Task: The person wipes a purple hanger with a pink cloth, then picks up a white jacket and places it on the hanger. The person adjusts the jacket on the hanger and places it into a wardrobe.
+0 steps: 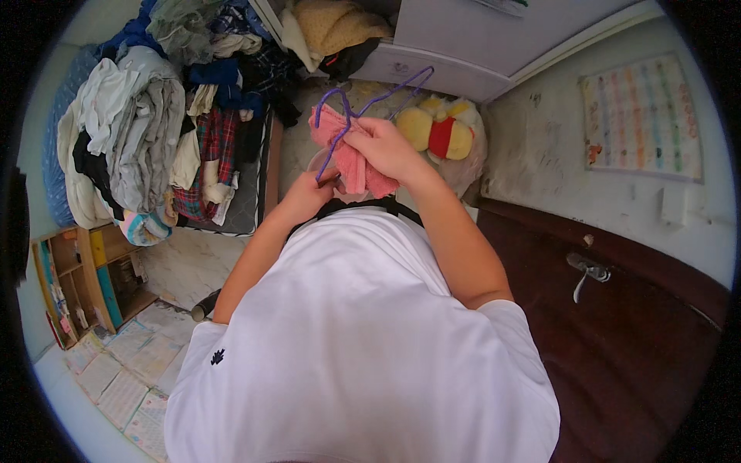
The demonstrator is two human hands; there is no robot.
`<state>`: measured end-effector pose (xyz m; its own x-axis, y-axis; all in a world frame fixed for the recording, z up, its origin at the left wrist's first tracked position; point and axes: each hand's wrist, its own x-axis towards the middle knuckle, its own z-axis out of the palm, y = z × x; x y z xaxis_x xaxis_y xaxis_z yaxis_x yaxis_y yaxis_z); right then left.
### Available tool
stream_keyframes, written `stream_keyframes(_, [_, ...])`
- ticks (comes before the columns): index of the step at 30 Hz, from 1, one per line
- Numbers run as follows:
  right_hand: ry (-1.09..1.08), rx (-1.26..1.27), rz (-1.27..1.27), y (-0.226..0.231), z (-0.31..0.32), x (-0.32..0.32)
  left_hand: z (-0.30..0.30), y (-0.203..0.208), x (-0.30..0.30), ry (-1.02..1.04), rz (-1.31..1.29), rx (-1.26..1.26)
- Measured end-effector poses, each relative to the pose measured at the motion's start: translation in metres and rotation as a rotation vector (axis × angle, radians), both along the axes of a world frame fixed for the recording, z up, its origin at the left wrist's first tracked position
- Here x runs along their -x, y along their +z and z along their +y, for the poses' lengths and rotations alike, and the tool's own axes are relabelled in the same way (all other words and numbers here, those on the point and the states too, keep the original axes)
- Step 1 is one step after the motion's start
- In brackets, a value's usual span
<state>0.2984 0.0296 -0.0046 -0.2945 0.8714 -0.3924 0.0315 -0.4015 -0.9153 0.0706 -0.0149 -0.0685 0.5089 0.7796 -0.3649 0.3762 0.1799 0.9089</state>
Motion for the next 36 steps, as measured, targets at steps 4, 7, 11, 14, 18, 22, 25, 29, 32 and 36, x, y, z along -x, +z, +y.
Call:
stream_keyframes(4, [-0.049, -0.008, 0.068, 0.0, -0.004, -0.003, -0.005, -0.005, 0.004, -0.043, 0.05, -0.051])
stream_keyframes(7, [-0.096, 0.029, 0.091, -0.002, -0.012, -0.005, -0.005, -0.004, 0.003, -0.055, 0.188, -0.113])
stream_keyframes(11, [-0.019, -0.16, -0.23, 0.016, -0.019, -0.003, -0.009, -0.003, 0.001, 0.052, 0.174, -0.105])
stream_keyframes(14, [-0.027, -0.132, -0.118, 0.008, -0.021, -0.004, -0.013, -0.015, 0.004, 0.096, 0.207, -0.143])
stream_keyframes(18, [-0.055, -0.036, 0.007, 0.012, -0.022, -0.008, -0.014, -0.007, 0.0, 0.129, 0.216, -0.176])
stream_keyframes(22, [-0.048, -0.009, 0.072, 0.026, -0.03, -0.018, -0.01, 0.022, -0.006, 0.112, 0.266, -0.181])
stream_keyframes(25, [-0.062, 0.052, 0.157, 0.027, -0.033, -0.025, -0.008, 0.022, -0.007, 0.082, 0.256, -0.214])
stream_keyframes(29, [-0.047, 0.116, 0.208, 0.022, -0.033, -0.028, 0.0, 0.004, 0.001, 0.104, 0.276, -0.355])
stream_keyframes(32, [-0.178, 0.123, 0.302, 0.018, -0.031, -0.019, 0.011, 0.007, -0.001, 0.108, 0.277, -0.38])
stream_keyframes(36, [-0.274, 0.415, 0.601, 0.005, -0.02, -0.008, 0.012, 0.001, -0.004, 0.115, 0.198, -0.326])
